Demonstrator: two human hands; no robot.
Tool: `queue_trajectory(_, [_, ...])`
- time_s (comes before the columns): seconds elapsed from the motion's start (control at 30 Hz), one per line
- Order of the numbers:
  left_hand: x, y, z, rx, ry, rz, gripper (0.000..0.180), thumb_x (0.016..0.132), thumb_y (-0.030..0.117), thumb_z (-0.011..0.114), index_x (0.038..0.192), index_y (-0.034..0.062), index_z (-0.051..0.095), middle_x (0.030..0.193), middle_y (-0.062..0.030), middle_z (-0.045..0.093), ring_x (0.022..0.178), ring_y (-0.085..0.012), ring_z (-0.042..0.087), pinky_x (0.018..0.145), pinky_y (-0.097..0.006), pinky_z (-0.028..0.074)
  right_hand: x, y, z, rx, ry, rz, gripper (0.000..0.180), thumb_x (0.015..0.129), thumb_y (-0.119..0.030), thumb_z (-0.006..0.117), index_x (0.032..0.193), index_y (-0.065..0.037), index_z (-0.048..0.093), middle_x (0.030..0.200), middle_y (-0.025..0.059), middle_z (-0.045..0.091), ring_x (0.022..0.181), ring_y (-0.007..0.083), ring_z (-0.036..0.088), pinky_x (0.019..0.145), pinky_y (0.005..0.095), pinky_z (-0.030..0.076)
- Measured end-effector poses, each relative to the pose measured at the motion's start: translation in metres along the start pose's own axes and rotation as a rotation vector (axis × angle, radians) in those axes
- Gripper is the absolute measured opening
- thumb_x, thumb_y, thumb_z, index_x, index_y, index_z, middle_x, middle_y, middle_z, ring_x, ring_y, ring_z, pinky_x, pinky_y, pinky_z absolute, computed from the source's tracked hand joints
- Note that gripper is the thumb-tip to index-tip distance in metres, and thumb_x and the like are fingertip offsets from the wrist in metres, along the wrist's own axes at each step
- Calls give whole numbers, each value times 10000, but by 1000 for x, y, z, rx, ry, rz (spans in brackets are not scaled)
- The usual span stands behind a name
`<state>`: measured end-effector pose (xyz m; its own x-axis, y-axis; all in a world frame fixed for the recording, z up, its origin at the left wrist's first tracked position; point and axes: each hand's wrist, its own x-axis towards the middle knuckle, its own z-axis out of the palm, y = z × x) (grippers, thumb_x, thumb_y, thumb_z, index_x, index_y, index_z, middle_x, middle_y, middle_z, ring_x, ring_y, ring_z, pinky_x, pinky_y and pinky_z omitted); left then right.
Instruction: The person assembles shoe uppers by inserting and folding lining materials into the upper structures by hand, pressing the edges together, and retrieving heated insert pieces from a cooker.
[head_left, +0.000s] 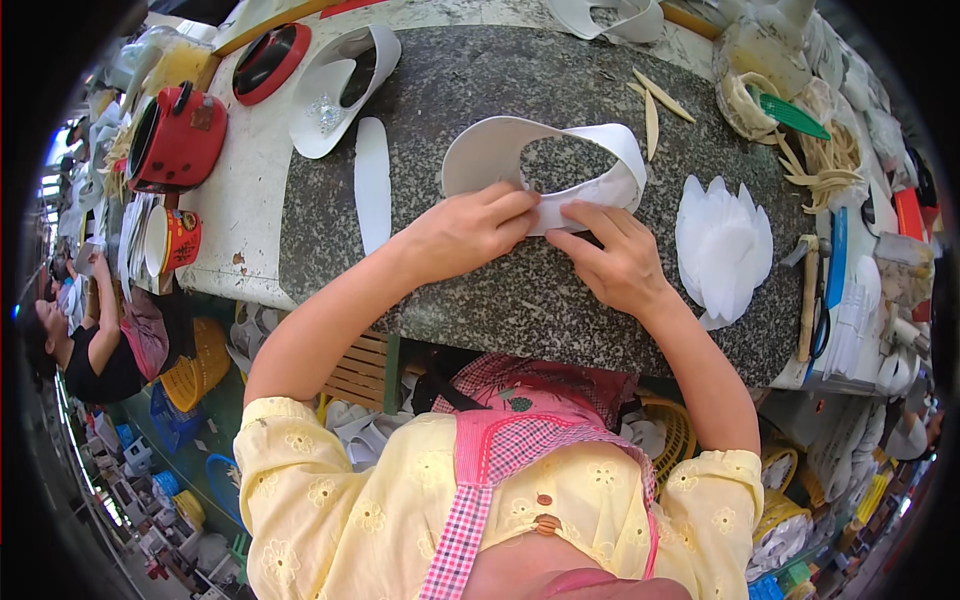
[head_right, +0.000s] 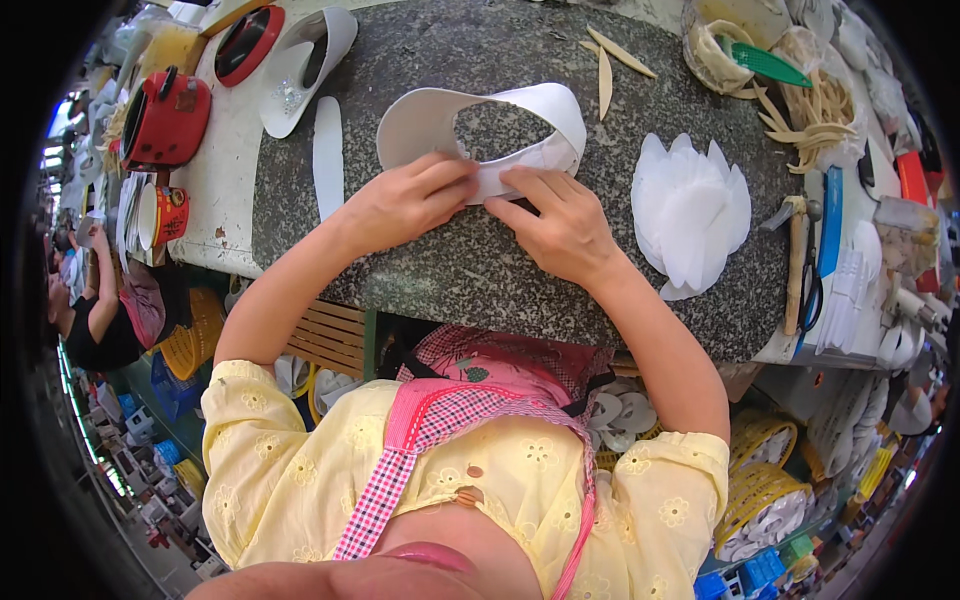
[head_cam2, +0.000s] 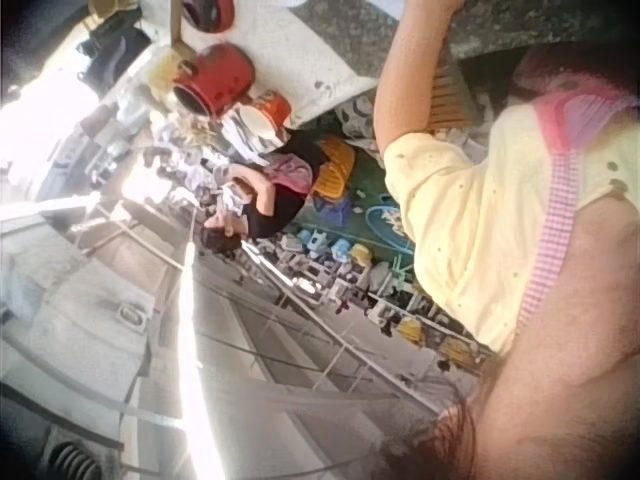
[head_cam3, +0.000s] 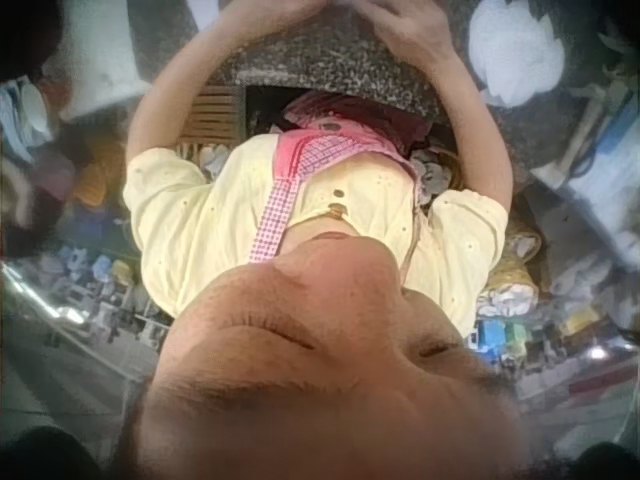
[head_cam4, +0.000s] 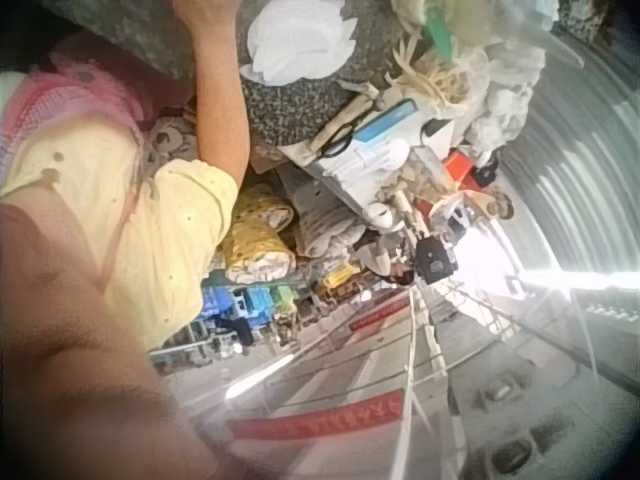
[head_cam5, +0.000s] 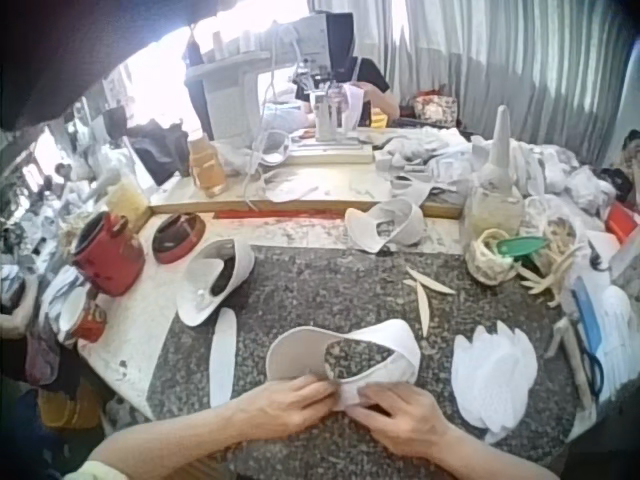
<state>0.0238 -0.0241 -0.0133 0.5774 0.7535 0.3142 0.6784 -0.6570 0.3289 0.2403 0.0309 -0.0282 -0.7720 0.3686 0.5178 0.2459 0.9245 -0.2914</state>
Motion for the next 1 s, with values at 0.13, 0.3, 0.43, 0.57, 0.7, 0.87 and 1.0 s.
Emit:
queue_trajectory(0.13, [1, 0, -12, 177, -112, 114, 313, 659, 51, 593, 948, -71, 579, 1049, -130, 515, 982, -258, 528, 770, -324, 503, 0, 2, 0, 10, 0, -15, 242, 624, -77, 592, 860, -104, 637, 969, 82, 564, 909, 245, 570, 772, 342, 469])
queue_trajectory(0.3, [3, 4, -11, 263, -165, 179, 317, 655, 60, 578, 934, -90, 578, 1048, -156, 522, 980, -250, 536, 767, -320, 506, 3, 2, 1, 26, -8, -6, 218, 637, -90, 576, 847, -87, 635, 959, 86, 562, 917, 250, 563, 778, 348, 459])
queue_trajectory(0.43, [2, 10, -5, 352, -106, 98, 233, 659, 42, 579, 859, -77, 591, 1040, -160, 546, 914, -244, 576, 748, -313, 506, 11, 0, 2, 25, 13, -17, 224, 632, -96, 577, 849, -75, 631, 947, 86, 560, 906, 242, 557, 762, 343, 452])
queue_trajectory(0.57, [8, 2, -6, -9, 47, -180, 129, 665, 27, 589, 778, -27, 617, 967, -106, 599, 796, -228, 614, 687, -296, 506, 17, -1, 5, -27, -3, -63, 238, 642, -102, 574, 872, -72, 630, 946, 77, 551, 902, 231, 541, 760, 333, 433])
queue_trajectory(0.7, [27, -22, -17, -403, -18, -537, 96, 657, 36, 578, 711, -24, 631, 840, -89, 634, 674, -191, 617, 622, -248, 490, 16, -2, 6, -103, -11, -82, 245, 658, -94, 575, 896, -74, 629, 955, 71, 546, 907, 224, 534, 771, 329, 423])
queue_trajectory(0.87, [28, -20, -22, -447, -139, -560, 149, 658, 46, 587, 782, -21, 636, 919, -103, 621, 747, -209, 610, 679, -283, 493, 14, 3, 4, -27, -40, -27, 264, 654, -87, 588, 913, -69, 628, 966, 59, 548, 919, 216, 531, 779, 324, 418])
queue_trajectory(1.0, [17, -9, -6, -194, 70, -166, 349, 643, 102, 673, 976, 48, 586, 1020, -88, 564, 936, -280, 540, 784, -335, 462, 19, 0, 3, -47, -44, -2, 274, 648, -86, 594, 920, -69, 626, 969, 51, 547, 926, 212, 529, 787, 327, 418])
